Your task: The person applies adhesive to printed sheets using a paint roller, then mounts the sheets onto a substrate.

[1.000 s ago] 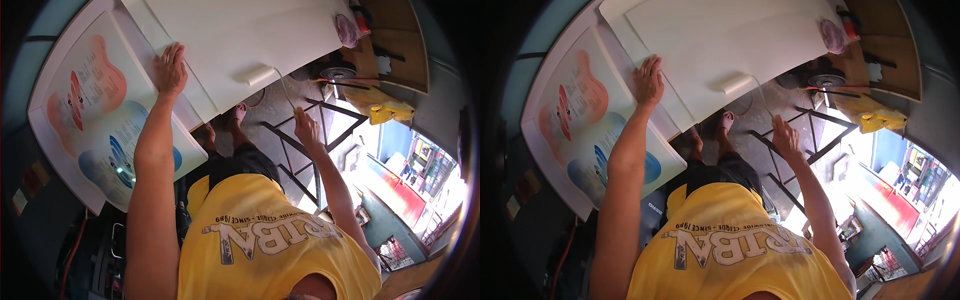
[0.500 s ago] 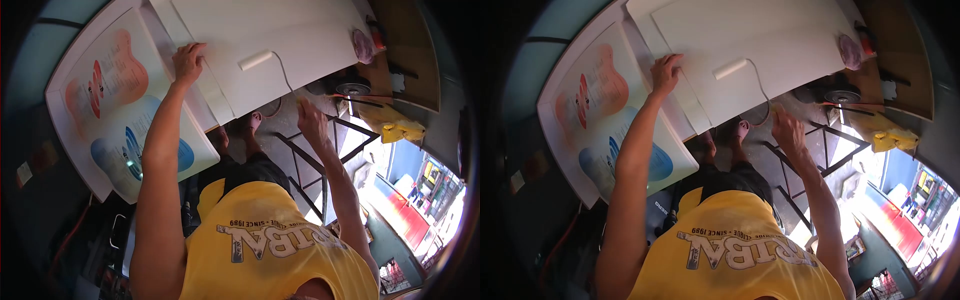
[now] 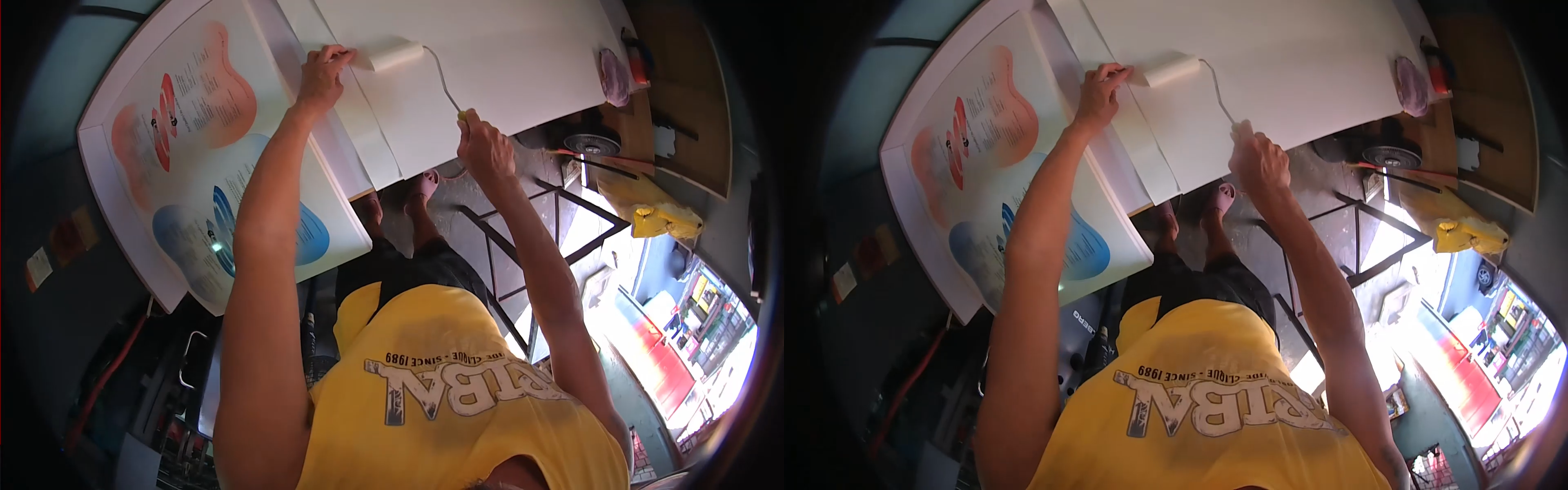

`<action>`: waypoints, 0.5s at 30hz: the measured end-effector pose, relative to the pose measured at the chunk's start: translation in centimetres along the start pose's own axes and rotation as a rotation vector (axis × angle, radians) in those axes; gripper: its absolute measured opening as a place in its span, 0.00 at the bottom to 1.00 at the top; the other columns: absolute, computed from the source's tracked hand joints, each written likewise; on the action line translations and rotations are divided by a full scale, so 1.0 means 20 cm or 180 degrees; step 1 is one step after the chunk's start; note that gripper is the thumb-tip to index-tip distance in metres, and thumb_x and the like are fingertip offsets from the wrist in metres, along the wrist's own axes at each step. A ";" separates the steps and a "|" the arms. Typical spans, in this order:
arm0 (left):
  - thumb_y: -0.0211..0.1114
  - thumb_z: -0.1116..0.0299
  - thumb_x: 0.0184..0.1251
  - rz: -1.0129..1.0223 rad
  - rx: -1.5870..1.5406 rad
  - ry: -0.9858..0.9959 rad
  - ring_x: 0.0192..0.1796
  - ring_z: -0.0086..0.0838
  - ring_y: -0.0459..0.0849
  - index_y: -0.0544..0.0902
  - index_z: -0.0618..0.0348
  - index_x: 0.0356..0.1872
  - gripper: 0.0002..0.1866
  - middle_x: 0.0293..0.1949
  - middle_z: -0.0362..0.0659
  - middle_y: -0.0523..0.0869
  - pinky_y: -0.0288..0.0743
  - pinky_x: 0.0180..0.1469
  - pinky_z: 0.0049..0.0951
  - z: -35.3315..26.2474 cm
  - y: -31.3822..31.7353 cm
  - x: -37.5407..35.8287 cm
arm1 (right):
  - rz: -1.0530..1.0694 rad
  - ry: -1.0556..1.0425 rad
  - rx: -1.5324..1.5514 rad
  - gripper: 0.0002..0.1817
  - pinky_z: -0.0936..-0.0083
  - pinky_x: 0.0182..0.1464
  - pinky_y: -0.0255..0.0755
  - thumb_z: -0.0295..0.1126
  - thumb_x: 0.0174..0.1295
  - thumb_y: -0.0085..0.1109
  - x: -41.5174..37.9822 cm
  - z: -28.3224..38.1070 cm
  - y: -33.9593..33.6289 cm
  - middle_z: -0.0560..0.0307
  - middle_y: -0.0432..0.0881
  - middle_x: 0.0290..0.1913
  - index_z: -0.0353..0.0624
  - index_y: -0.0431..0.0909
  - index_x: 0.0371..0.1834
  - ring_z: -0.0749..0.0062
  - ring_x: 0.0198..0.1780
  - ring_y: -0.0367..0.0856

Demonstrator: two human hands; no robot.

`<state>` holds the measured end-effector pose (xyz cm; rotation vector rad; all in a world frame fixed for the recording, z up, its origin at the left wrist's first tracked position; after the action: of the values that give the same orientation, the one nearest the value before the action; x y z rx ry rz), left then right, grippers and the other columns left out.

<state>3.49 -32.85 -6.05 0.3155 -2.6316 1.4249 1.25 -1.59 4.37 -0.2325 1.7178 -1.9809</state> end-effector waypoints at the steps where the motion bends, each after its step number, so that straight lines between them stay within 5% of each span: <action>1: 0.64 0.88 0.52 0.0012 0.0034 -0.0001 0.58 0.40 0.76 0.84 0.44 0.63 0.36 0.60 0.32 0.77 0.77 0.59 0.43 -0.01 -0.01 -0.01 | -0.0017 -0.0030 0.0028 0.09 0.46 0.37 0.82 0.38 0.76 0.52 -0.02 -0.01 0.01 0.42 0.86 0.32 0.45 0.73 0.48 0.39 0.35 0.88; 9: 0.62 0.89 0.53 0.0089 0.0115 0.0136 0.59 0.39 0.77 0.83 0.43 0.65 0.37 0.62 0.32 0.77 0.77 0.61 0.42 -0.01 0.00 -0.01 | 0.0027 0.0044 -0.0225 0.18 0.56 0.27 0.81 0.34 0.70 0.62 -0.79 -0.30 0.07 0.49 0.84 0.32 0.45 0.74 0.61 0.47 0.26 0.86; 15: 0.62 0.84 0.59 0.0221 0.0020 -0.0014 0.59 0.39 0.77 0.86 0.44 0.61 0.29 0.61 0.34 0.79 0.77 0.62 0.42 0.00 0.00 0.03 | 0.0106 0.0148 -0.0139 0.13 0.58 0.27 0.80 0.35 0.71 0.63 -1.06 -0.35 -0.06 0.51 0.83 0.32 0.46 0.76 0.55 0.49 0.26 0.86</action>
<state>2.82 -32.97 -5.92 0.2304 -2.6666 1.4549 16.10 14.74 8.38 -0.1732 1.7840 -1.9406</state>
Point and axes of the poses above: each hand's wrist, its own x-axis towards the middle knuckle, its own y-axis out of the palm, z = x × y, the point moved 7 cm from there along x, towards the middle knuckle
